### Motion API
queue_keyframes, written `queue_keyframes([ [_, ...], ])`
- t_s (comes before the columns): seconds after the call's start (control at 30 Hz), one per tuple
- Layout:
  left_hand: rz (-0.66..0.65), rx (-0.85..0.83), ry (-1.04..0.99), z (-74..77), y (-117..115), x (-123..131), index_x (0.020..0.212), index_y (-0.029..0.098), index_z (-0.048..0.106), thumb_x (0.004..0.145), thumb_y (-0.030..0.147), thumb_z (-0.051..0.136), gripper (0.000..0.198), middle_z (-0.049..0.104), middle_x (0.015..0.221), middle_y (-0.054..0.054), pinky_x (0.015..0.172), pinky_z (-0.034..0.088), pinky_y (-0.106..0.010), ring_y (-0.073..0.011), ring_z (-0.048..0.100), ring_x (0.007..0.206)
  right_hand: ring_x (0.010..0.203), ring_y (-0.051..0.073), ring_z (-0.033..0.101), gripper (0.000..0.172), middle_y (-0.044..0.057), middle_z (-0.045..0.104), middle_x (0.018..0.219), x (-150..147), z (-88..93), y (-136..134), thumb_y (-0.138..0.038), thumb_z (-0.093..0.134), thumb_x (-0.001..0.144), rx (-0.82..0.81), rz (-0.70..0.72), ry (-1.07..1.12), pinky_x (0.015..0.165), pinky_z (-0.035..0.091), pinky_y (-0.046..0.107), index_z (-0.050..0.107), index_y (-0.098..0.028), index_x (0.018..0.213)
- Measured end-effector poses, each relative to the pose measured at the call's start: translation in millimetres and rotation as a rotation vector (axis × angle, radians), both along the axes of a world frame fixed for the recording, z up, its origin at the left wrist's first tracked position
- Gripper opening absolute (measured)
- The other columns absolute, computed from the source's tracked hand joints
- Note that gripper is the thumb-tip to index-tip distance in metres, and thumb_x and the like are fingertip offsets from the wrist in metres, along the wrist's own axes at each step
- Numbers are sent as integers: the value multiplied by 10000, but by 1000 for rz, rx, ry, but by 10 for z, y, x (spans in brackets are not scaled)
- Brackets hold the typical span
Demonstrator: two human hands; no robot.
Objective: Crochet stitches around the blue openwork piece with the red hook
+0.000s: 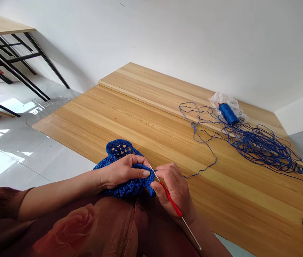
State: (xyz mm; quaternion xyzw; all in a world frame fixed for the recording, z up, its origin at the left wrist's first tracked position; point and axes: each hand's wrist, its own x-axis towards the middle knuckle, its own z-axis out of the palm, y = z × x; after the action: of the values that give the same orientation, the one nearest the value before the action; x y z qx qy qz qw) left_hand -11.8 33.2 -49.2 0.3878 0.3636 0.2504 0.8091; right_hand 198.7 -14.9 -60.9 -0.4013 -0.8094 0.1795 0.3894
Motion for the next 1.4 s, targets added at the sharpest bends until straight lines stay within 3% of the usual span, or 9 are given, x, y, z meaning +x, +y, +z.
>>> queue_keyframes([
  [0.1,28,89,52,16,-17,18,807,116,738,649,348,902,325,724,789,-32,747,492,-264,-130,618,725,950,218,635,213,89,674,1026,-4,-77,-31,-374,459,1037,31,-89,-21,852,498,372,594,-219,1094],
  [0.3,17,-49,-2,15,-74,38,801,120,708,629,342,894,336,718,764,-27,747,511,-282,-141,637,714,986,220,667,277,88,692,1076,-49,-144,-113,-451,428,1040,51,-109,-32,861,519,353,578,-231,1116],
  [0.53,22,555,284,53,-105,10,913,106,740,821,274,739,192,753,890,-67,790,511,-267,-171,666,830,855,212,645,167,64,685,917,-31,-35,-85,-309,513,1001,27,-147,-98,802,511,359,611,-208,1092],
  [0.73,-33,570,311,72,-126,18,970,112,763,832,252,727,200,783,930,-61,812,526,-246,-178,705,864,1162,337,585,457,196,621,1278,69,129,4,-399,592,933,174,-146,-235,986,475,498,537,-148,1312],
  [0.9,-33,670,301,48,-149,58,934,125,781,835,194,703,143,787,900,-48,823,520,-248,-179,714,856,1222,322,567,512,183,574,1362,-56,113,54,-504,563,942,-55,-35,-164,969,494,471,477,-187,1335],
  [1.0,-33,650,281,33,-140,50,953,124,790,831,195,708,163,798,933,-59,836,526,-257,-192,723,874,923,260,632,406,104,677,1004,-100,103,81,-579,499,953,-145,-32,-185,801,482,410,582,-199,1073],
  [1.1,-20,556,228,22,-108,21,979,123,792,836,255,723,206,802,967,-71,845,533,-267,-198,721,889,797,239,599,354,46,637,785,-50,134,63,-552,536,926,3,-180,-236,770,379,411,575,-211,842],
  [1.27,5,348,173,23,-51,-4,874,119,784,778,407,798,304,776,840,-65,785,517,-279,-179,673,783,875,232,628,71,38,721,885,100,191,-46,-256,616,901,180,-125,-296,818,334,410,647,-214,950],
  [1.4,-36,256,150,53,-20,-21,812,126,761,719,447,837,342,718,752,-28,734,476,-265,-147,602,709,884,217,622,159,41,742,983,200,185,-95,-194,624,913,192,-28,-261,837,356,402,668,-221,1064],
])
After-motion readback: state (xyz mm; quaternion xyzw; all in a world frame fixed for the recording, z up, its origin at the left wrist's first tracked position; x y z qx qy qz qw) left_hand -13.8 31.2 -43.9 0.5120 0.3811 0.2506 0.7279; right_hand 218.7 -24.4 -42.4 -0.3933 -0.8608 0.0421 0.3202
